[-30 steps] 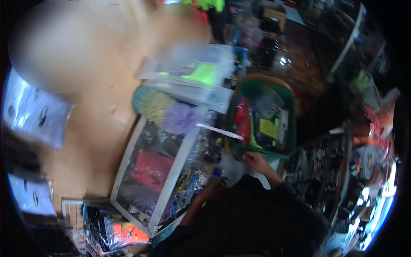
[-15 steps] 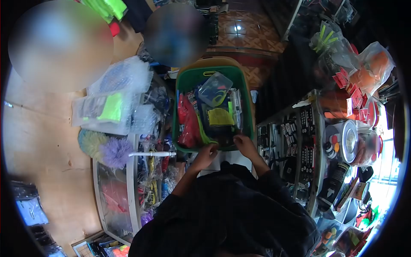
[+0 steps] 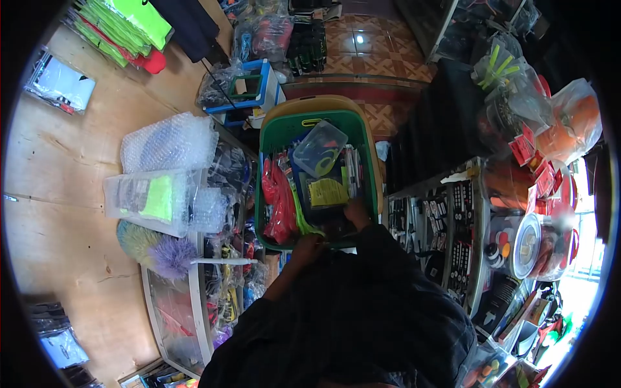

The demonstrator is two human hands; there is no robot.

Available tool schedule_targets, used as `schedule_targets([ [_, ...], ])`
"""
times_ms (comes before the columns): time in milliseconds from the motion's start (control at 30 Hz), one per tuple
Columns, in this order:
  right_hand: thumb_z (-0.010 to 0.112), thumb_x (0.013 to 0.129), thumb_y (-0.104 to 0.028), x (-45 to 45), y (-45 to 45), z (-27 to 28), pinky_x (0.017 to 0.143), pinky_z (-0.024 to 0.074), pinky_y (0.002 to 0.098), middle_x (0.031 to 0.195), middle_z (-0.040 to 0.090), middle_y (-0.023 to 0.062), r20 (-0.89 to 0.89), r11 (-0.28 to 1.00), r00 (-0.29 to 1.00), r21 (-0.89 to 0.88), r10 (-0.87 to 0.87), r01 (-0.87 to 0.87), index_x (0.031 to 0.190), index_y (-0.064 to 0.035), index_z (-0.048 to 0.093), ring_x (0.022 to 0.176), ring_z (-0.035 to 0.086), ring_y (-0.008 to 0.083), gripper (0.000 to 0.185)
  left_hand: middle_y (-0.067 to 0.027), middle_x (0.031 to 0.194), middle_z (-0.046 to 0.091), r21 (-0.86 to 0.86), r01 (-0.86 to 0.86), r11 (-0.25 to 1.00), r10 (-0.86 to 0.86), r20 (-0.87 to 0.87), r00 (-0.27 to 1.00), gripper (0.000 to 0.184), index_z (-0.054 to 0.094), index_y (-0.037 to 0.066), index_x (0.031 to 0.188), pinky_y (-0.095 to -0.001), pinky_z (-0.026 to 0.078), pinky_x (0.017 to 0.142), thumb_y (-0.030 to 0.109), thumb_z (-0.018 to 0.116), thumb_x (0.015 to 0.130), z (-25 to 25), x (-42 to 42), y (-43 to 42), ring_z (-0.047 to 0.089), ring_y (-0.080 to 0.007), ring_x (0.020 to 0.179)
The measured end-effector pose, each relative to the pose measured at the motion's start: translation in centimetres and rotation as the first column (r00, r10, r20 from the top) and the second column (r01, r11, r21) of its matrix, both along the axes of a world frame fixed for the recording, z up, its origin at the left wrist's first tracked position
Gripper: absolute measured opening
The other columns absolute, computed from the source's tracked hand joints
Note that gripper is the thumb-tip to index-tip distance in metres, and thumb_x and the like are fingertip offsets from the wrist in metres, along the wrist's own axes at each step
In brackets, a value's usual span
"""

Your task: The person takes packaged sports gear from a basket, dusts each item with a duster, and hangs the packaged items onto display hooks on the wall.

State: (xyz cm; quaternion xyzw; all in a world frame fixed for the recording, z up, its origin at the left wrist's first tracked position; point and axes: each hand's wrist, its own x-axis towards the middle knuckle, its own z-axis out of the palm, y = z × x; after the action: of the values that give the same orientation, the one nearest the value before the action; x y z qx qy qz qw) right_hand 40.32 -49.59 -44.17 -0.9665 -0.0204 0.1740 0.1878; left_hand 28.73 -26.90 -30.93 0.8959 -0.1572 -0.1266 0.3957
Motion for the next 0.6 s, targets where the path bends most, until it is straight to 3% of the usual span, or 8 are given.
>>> schedule_targets([
  [67, 0.06, 0.088, -0.024, -0.5, -0.4, -1.1, 0.084, 0.0487, 0.0513, 0.099, 0.065, 0.0238, 0.055, 0.99, 0.991, -0.075, 0.122, -0.117, 0.098, 0.0008, 0.068, 0.094, 0.062, 0.0409, 0.028, -0.0198, 0.096, 0.065, 0.004, 0.01, 1.0, -0.009, -0.034, 0.999, 0.024, 0.065, 0.002, 0.102, -0.0464, 0.049, 0.081, 0.022, 0.062, 0.089, -0.8, 0.1, 0.1, 0.063, -0.0374, 0.094],
  [133, 0.061, 0.086, -0.02, -0.8, -0.1, -2.1, 0.078, 0.0492, 0.0503, 0.091, 0.065, 0.0208, 0.225, 0.996, 0.973, 0.049, 0.056, -0.068, 0.09, 0.0012, 0.067, 0.088, 0.063, 0.0383, 0.023, -0.0201, 0.102, 0.065, -0.036, -0.054, 0.998, 0.051, -0.083, 0.995, 0.027, 0.064, 0.001, 0.106, -0.0447, 0.05, 0.083, 0.023, 0.062, 0.09, -0.8, 0.6, 0.1, 0.063, -0.0366, 0.097],
  [267, 0.063, 0.085, -0.017, -1.2, 0.0, -0.3, 0.08, 0.0502, 0.048, 0.092, 0.065, 0.0193, 0.144, 0.994, 0.984, -0.012, 0.109, -0.108, 0.091, -0.0011, 0.068, 0.09, 0.062, 0.0384, 0.018, -0.0202, 0.104, 0.066, -0.024, -0.107, 0.994, 0.096, -0.276, 0.956, 0.031, 0.062, 0.001, 0.112, -0.0431, 0.05, 0.084, 0.022, 0.063, 0.09, 0.9, 2.1, -0.1, 0.064, -0.0348, 0.097],
  [333, 0.064, 0.083, -0.014, -2.3, 0.4, 1.3, 0.079, 0.0511, 0.0479, 0.092, 0.066, 0.0187, 0.359, 0.977, 0.933, 0.2, -0.007, -0.07, 0.091, -0.0016, 0.068, 0.089, 0.064, 0.0385, 0.015, -0.0213, 0.111, 0.064, -0.121, -0.138, 0.983, 0.082, -0.381, 0.921, 0.042, 0.055, 0.0, 0.126, -0.042, 0.049, 0.089, 0.019, 0.065, 0.089, -1.2, 2.7, 0.1, 0.063, -0.0349, 0.102],
  [367, 0.064, 0.083, -0.014, -2.5, 0.4, 2.6, 0.079, 0.0511, 0.0479, 0.092, 0.066, 0.0187, 0.358, 0.978, 0.934, 0.197, -0.011, -0.063, 0.091, -0.0016, 0.068, 0.089, 0.064, 0.0385, 0.015, -0.0213, 0.111, 0.064, -0.125, -0.132, 0.983, 0.075, -0.383, 0.921, 0.042, 0.055, 0.0, 0.126, -0.042, 0.049, 0.089, 0.019, 0.065, 0.089, -1.6, 2.7, -0.2, 0.063, -0.0349, 0.102],
  [433, 0.067, 0.082, -0.014, -2.9, 1.0, 9.0, 0.076, 0.0525, 0.0449, 0.09, 0.067, 0.0182, 0.058, 0.905, 0.998, 0.426, -0.012, -0.014, 0.095, -0.0007, 0.069, 0.085, 0.067, 0.0357, 0.019, -0.0223, 0.119, 0.059, -0.146, -0.14, 0.979, 0.125, -0.109, 0.986, 0.054, 0.045, -0.001, 0.135, -0.0422, 0.047, 0.095, 0.017, 0.065, 0.088, -0.8, 3.0, -1.7, 0.059, -0.0362, 0.111],
  [533, 0.068, 0.082, -0.015, -4.3, 2.0, 11.7, 0.07, 0.0524, 0.0422, 0.085, 0.067, 0.0176, 0.097, 0.703, 0.985, 0.711, -0.143, 0.032, 0.098, 0.0017, 0.07, 0.078, 0.068, 0.0327, 0.023, -0.0239, 0.128, 0.054, -0.292, -0.04, 0.956, 0.039, -0.01, 0.999, 0.061, 0.038, -0.002, 0.14, -0.0416, 0.045, 0.1, 0.014, 0.065, 0.088, 2.1, 4.0, -3.9, 0.055, -0.0373, 0.121],
  [600, 0.07, 0.083, -0.016, -4.8, 2.1, 12.5, 0.069, 0.0524, 0.0406, 0.086, 0.068, 0.0164, 0.048, 0.655, 0.99, 0.754, -0.134, 0.052, 0.104, 0.0009, 0.069, 0.076, 0.068, 0.0304, 0.027, -0.0242, 0.127, 0.056, -0.339, -0.084, 0.937, 0.065, -0.069, 0.996, 0.06, 0.039, -0.001, 0.14, -0.041, 0.044, 0.101, 0.012, 0.065, 0.087, -0.1, 3.9, -4.6, 0.055, -0.0379, 0.122],
])
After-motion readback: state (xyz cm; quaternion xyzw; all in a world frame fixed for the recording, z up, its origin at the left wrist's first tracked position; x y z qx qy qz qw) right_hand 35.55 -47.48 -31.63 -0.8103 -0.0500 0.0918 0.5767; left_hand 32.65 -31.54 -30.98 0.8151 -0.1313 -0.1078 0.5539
